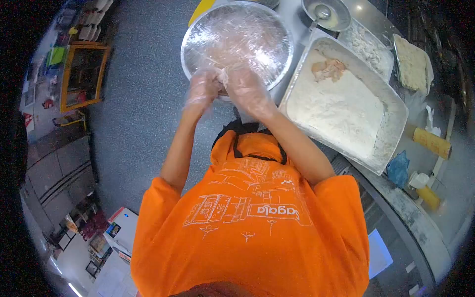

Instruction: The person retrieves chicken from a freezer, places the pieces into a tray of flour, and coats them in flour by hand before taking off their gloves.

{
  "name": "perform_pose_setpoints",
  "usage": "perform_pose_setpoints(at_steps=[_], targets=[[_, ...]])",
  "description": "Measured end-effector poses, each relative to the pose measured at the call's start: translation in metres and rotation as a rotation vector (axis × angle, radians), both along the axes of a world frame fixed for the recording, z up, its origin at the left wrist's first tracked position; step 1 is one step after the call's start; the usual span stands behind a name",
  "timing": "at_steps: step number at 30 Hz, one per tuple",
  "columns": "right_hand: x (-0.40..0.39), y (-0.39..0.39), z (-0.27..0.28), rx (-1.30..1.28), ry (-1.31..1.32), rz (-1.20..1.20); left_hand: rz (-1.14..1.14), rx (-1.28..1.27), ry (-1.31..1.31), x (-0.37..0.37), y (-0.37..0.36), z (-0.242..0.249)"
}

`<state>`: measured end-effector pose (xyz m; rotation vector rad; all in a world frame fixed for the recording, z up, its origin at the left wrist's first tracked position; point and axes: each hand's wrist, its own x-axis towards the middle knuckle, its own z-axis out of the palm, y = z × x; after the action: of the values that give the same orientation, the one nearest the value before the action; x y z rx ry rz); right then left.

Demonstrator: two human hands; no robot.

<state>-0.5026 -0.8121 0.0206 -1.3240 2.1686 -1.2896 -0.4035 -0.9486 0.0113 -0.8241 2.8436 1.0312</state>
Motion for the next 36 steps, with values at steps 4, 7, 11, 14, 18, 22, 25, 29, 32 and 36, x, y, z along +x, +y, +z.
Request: perform_pose_setpoints(at_steps=[4, 7, 11, 14, 18, 22, 25, 29, 32, 36], targets=[[0.018, -0.023, -0.024, 0.058, -0.068, -0.038, 0.012, 0.118, 0.076, 0.006, -0.024, -0.023], [0.023, -0.03, -0.029, 0.338, 0.086, -0.015, -0.098, 0.077, 0.136, 0.004, -0.03, -0.036], [0.027, -0.041, -0.02, 0.139, 0.032, -0.136, -0.113, 0.09, 0.17, -0.009, -0.029, -0.039], [0.024, -0.044, -0.018, 0.121, -0.085, -0.127, -0.226, -0.055, 0.25, -0.011, -0.033, -0.043], [0.019, -0.032, -0.026, 0.307, 0.257, -0.153, -0.159, 0.145, 0.269, 0.0, -0.032, -0.029], [0.021, -0.037, -0.02, 0.303, 0.14, -0.115, -0.28, 0.001, 0.267, -0.002, -0.033, -0.031], [0.024, -0.04, -0.01, 0.301, 0.018, -0.126, -0.326, -0.033, 0.171, -0.01, -0.033, -0.031], [0.023, -0.039, -0.028, 0.253, 0.009, -0.239, -0.53, -0.243, -0.021, -0.023, -0.036, -0.046], [0.028, -0.039, -0.014, 0.155, 0.047, -0.242, -0.488, -0.25, 0.161, -0.02, -0.036, -0.049], [0.02, -0.034, -0.051, 0.147, 0.087, -0.204, -0.343, -0.065, 0.183, -0.019, -0.034, -0.046]])
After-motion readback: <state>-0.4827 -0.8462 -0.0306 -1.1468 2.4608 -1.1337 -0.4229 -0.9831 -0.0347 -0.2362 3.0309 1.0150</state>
